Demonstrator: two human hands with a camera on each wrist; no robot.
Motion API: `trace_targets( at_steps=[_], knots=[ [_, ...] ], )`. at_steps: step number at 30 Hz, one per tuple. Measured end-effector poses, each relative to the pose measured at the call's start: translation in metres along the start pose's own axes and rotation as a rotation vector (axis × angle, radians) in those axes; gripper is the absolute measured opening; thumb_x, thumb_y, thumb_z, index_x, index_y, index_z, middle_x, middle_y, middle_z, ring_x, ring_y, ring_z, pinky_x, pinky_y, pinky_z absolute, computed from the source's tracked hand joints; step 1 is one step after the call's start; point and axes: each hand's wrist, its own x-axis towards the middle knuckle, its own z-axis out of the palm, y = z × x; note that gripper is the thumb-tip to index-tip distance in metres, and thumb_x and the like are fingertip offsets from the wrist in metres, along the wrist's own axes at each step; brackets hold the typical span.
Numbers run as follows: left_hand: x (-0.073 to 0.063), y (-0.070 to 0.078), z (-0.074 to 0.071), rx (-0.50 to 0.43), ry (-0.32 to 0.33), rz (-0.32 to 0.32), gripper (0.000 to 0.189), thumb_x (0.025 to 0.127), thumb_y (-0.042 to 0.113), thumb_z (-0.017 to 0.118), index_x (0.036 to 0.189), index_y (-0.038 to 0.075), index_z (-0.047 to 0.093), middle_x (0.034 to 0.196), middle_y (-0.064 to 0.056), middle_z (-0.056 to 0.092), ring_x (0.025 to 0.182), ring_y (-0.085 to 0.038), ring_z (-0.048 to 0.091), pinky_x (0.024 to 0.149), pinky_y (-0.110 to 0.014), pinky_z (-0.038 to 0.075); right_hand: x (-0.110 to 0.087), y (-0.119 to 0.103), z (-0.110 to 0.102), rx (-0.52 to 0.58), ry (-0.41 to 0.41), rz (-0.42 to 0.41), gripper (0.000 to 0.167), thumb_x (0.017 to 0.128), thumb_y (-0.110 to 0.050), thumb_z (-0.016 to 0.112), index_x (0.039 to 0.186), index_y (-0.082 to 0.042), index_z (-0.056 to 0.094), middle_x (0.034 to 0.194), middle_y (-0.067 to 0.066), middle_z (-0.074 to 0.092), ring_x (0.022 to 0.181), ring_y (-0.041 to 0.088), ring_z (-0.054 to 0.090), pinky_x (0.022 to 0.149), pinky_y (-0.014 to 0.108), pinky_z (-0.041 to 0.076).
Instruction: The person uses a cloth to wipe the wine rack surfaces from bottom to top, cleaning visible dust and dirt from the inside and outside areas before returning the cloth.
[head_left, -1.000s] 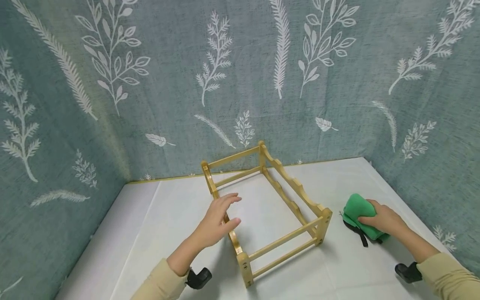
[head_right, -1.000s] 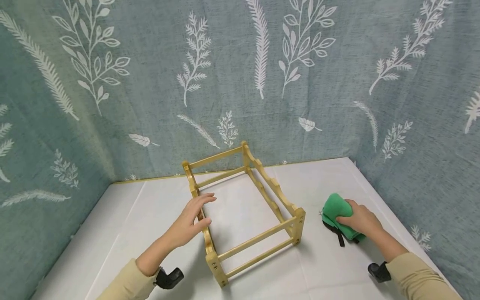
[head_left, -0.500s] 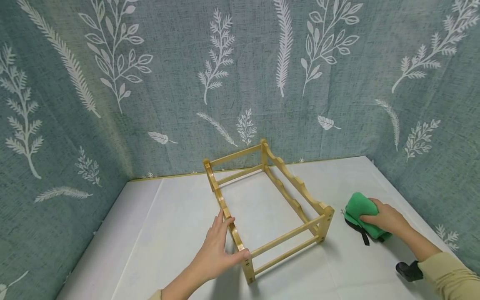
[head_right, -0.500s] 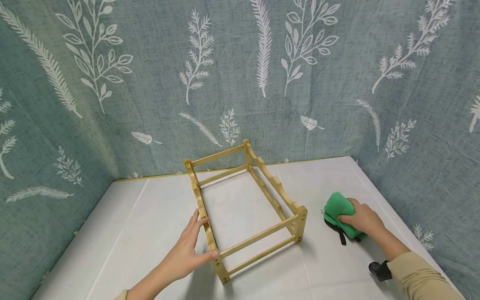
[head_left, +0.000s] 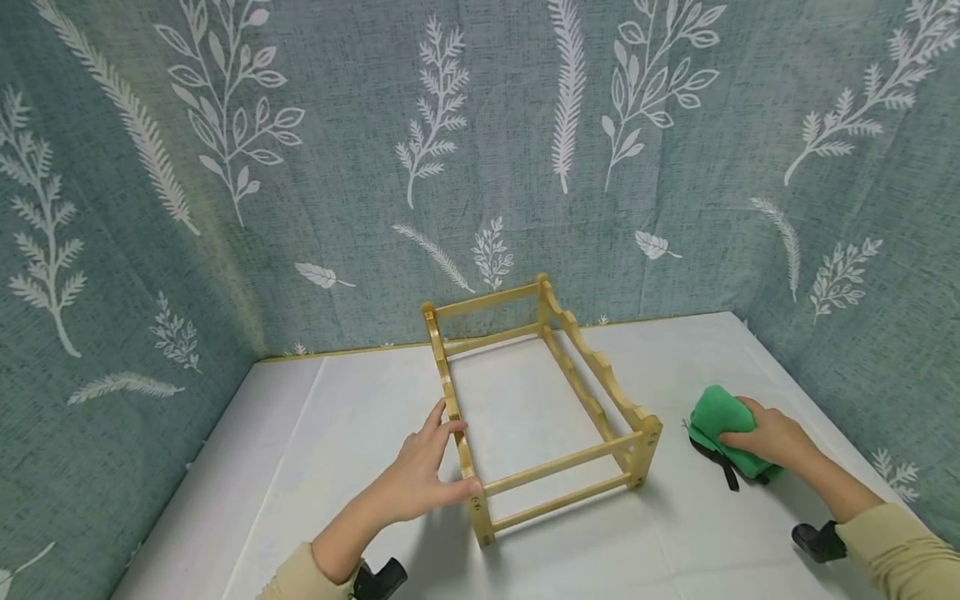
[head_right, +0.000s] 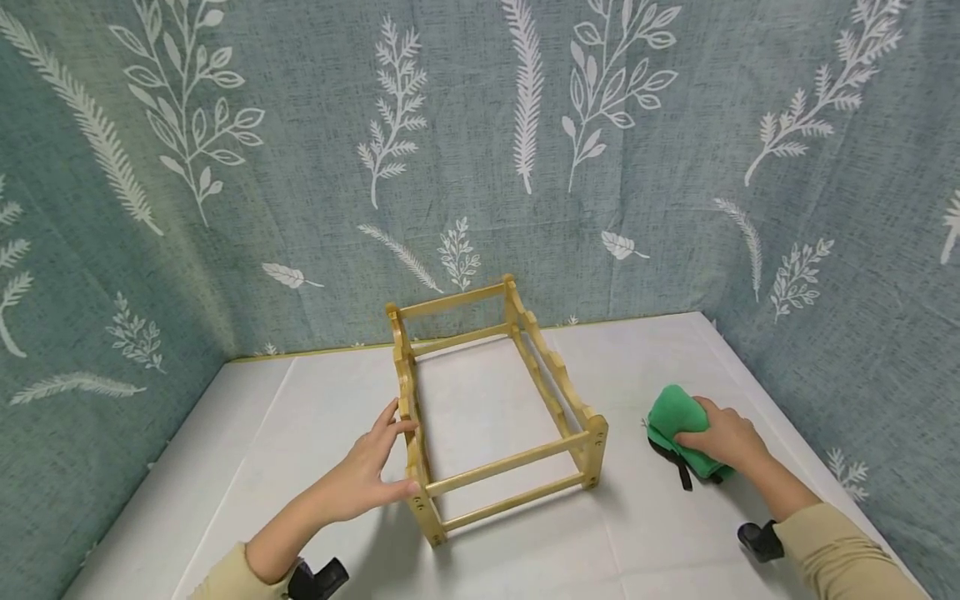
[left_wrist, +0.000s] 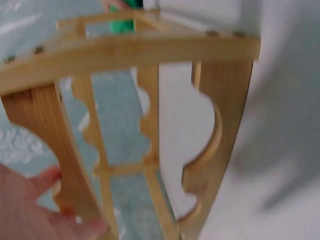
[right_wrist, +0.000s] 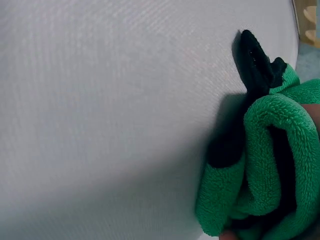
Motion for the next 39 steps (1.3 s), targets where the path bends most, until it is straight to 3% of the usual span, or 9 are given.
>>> trace_targets(
  at_steps=[5, 10, 16, 22, 26, 30, 35, 39],
  knots=[
    [0.015, -0.015, -0.014, -0.042, -0.083, 0.049, 0.074, 0.082, 0.051, 0.061, 0.138, 0.011, 0.033, 0.153, -0.015, -0.007, 0.133, -0.045, 0.018, 0.096, -0.066, 0.025, 0.0, 0.001, 0.004, -0.005, 0.024, -0.009, 0.077, 0.079, -0.035, 0.066, 0.126, 0.017, 0.034, 0.101, 0.04, 0.049, 0.084, 0.047, 0.052, 0.065, 0.053, 0.041],
    [0.028, -0.026, -0.022, -0.122, -0.137, 0.122, 0.073, 0.084, 0.047, 0.06, 0.139, 0.011, 0.03, 0.153, -0.014, -0.01, 0.136, -0.043, 0.011, 0.099, -0.064, 0.024, -0.002, -0.002, 0.013, 0.051, 0.059, -0.025, 0.075, 0.078, -0.027, 0.067, 0.126, 0.018, 0.032, 0.109, 0.042, 0.043, 0.092, 0.051, 0.048, 0.065, 0.055, 0.043],
    [0.037, -0.034, -0.024, -0.173, -0.151, 0.157, 0.072, 0.084, 0.047, 0.06, 0.14, 0.014, 0.029, 0.153, -0.011, -0.011, 0.138, -0.039, 0.0, 0.101, -0.065, 0.018, -0.006, -0.013, 0.021, 0.047, 0.121, -0.015, 0.069, 0.076, -0.019, 0.065, 0.126, 0.016, 0.033, 0.105, 0.04, 0.045, 0.085, 0.048, 0.051, 0.06, 0.051, 0.043],
    [0.04, -0.037, -0.021, -0.205, -0.147, 0.168, 0.07, 0.085, 0.045, 0.059, 0.14, 0.014, 0.029, 0.153, -0.011, -0.013, 0.138, -0.037, -0.004, 0.101, -0.066, 0.016, -0.007, -0.019, 0.022, 0.086, 0.127, 0.016, 0.067, 0.074, -0.011, 0.062, 0.128, 0.014, 0.031, 0.101, 0.039, 0.047, 0.08, 0.044, 0.052, 0.057, 0.046, 0.044],
    [0.041, -0.038, -0.021, -0.206, -0.14, 0.176, 0.078, 0.085, 0.051, 0.057, 0.143, 0.011, 0.023, 0.153, -0.01, -0.013, 0.138, -0.038, -0.005, 0.1, -0.067, 0.016, -0.006, -0.018, 0.009, 0.203, 0.066, 0.045, 0.073, 0.08, -0.016, 0.063, 0.133, 0.014, 0.024, 0.111, 0.042, 0.043, 0.09, 0.049, 0.051, 0.061, 0.047, 0.046],
    [0.043, -0.038, -0.025, -0.213, -0.121, 0.181, 0.092, 0.082, 0.053, 0.06, 0.148, 0.013, 0.01, 0.153, -0.006, -0.012, 0.139, -0.035, -0.006, 0.1, -0.068, 0.014, -0.012, -0.032, -0.026, 0.377, -0.024, 0.052, 0.083, 0.086, -0.026, 0.062, 0.142, 0.007, 0.011, 0.128, 0.039, 0.031, 0.108, 0.052, 0.041, 0.072, 0.05, 0.045],
    [0.045, -0.037, -0.028, -0.216, -0.107, 0.195, 0.097, 0.082, 0.05, 0.061, 0.149, 0.013, 0.001, 0.154, -0.006, -0.011, 0.139, -0.034, -0.006, 0.101, -0.067, 0.013, -0.034, -0.075, -0.072, 0.573, -0.101, -0.073, 0.082, 0.087, -0.022, 0.062, 0.147, -0.005, 0.008, 0.131, 0.026, 0.033, 0.104, 0.03, 0.048, 0.077, 0.046, 0.043],
    [0.048, -0.036, -0.031, -0.204, -0.149, 0.205, 0.101, 0.081, 0.054, 0.061, 0.148, 0.009, 0.001, 0.154, -0.009, -0.01, 0.139, -0.034, -0.004, 0.103, -0.064, 0.014, -0.055, -0.124, -0.071, 0.636, -0.215, -0.186, 0.08, 0.079, -0.014, 0.068, 0.143, -0.006, 0.021, 0.12, 0.02, 0.042, 0.093, 0.022, 0.05, 0.072, 0.041, 0.044]
  ],
)
